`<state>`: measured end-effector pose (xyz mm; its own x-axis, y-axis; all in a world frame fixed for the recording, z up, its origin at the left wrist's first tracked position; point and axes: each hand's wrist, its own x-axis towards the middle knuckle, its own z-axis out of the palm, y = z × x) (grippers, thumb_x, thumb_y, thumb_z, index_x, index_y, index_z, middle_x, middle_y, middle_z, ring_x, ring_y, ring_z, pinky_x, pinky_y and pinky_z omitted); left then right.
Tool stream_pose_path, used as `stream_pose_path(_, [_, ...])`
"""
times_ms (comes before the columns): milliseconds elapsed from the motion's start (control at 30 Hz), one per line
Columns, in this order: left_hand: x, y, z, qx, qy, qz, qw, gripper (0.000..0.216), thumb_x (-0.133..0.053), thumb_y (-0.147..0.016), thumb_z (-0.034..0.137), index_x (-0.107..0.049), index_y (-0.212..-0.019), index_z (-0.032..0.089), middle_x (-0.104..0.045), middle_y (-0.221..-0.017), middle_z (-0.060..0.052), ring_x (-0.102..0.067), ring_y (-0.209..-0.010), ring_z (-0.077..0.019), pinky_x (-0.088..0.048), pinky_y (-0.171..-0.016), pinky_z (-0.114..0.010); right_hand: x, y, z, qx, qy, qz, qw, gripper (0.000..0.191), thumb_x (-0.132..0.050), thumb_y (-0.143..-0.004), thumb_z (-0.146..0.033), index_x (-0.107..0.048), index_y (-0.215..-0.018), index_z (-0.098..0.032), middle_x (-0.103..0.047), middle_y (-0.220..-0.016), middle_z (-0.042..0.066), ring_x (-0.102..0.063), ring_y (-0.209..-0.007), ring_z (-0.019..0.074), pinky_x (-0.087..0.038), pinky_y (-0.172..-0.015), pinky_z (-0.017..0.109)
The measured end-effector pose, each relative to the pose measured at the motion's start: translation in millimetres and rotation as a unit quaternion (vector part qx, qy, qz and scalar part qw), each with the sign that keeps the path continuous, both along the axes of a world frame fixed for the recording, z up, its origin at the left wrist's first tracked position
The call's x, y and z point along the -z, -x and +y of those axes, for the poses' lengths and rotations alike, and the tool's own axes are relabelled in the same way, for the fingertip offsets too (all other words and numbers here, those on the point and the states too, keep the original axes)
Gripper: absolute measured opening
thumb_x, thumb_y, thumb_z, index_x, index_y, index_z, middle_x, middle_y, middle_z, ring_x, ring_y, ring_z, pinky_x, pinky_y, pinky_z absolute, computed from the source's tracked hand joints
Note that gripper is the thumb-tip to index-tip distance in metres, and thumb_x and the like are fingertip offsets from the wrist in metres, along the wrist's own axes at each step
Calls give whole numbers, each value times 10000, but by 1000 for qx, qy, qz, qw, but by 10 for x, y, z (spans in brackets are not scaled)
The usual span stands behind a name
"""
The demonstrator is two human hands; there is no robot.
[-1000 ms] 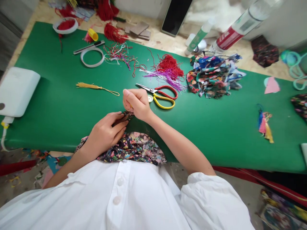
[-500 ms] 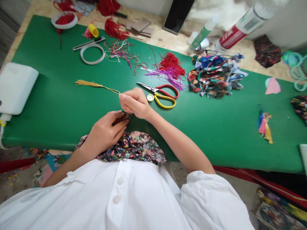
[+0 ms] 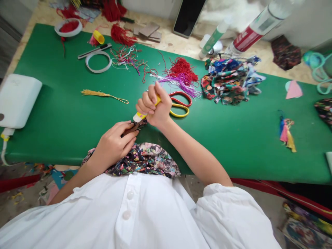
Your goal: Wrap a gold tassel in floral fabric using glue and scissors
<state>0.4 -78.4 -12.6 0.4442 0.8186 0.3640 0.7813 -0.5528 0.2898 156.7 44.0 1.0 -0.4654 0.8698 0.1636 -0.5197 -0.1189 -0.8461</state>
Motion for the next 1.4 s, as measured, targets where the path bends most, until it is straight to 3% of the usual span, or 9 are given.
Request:
stream_pose_path(233, [33,-2,5,-3,-14,-12,1000,225,-539,-961,178,-744,-1038,127,-703,-1101,-151,-659,-1119,-266,-593,-961,-424,-125,-158,-55,30,-95,-18,995,509,-601,-922,-476,-386,-541,-217,-325,-410,-83,-247,-323,50,-284,-394,230])
stream_pose_path(633, [48,2,3,-9,6,-25,1000,241,-521,-975,205,-740,-1057,148,-696,-1131,-151,-646,-1146,-260,-581,-982,-437,23,35,-172,16,-90,-79,993,562,-664,-862,-571,-429,-500,-210,-374,-406,-50,-347,-365,85,-298,-403,243])
stream_pose_path(833, [58,-8,2,-10,-6,-23,1000,229,-540,-965,194,-747,-1046,138,-700,-1122,-154,-657,-1123,-260,-585,-962,-414,-27,17,-185,-53,-122,-106,985,578,-652,-902,-482,-414,-463,-190,-373,-385,-46,-318,-358,58,-246,-388,219])
stream_pose_path(1033, [82,-5,2,-20,6,-27,999,231,-526,-974,201,-741,-1048,164,-696,-1153,-135,-644,-1152,-248,-567,-995,-418,-1,-62,-177,-95,-161,-99,977,566,-626,-922,-409,-403,-451,-187,-367,-392,-42,-321,-373,57,-271,-404,219])
stream_pose_path(1300, [62,-4,14,-12,-2,-26,1000,224,-529,-971,199,-738,-1039,156,-706,-1135,-138,-650,-1131,-252,-574,-978,-413,68,1,-268,-102,-102,-24,989,530,-639,-886,-394,-411,-449,-199,-361,-361,-41,-303,-335,67,-255,-380,227])
stream_pose_path(1400, [55,0,10,-8,-1,-24,1000,224,-536,-965,196,-739,-1044,145,-704,-1137,-146,-649,-1138,-257,-576,-979,-413,97,41,-284,-64,-87,15,994,511,-615,-895,-405,-400,-473,-212,-340,-360,-51,-282,-325,76,-270,-376,234])
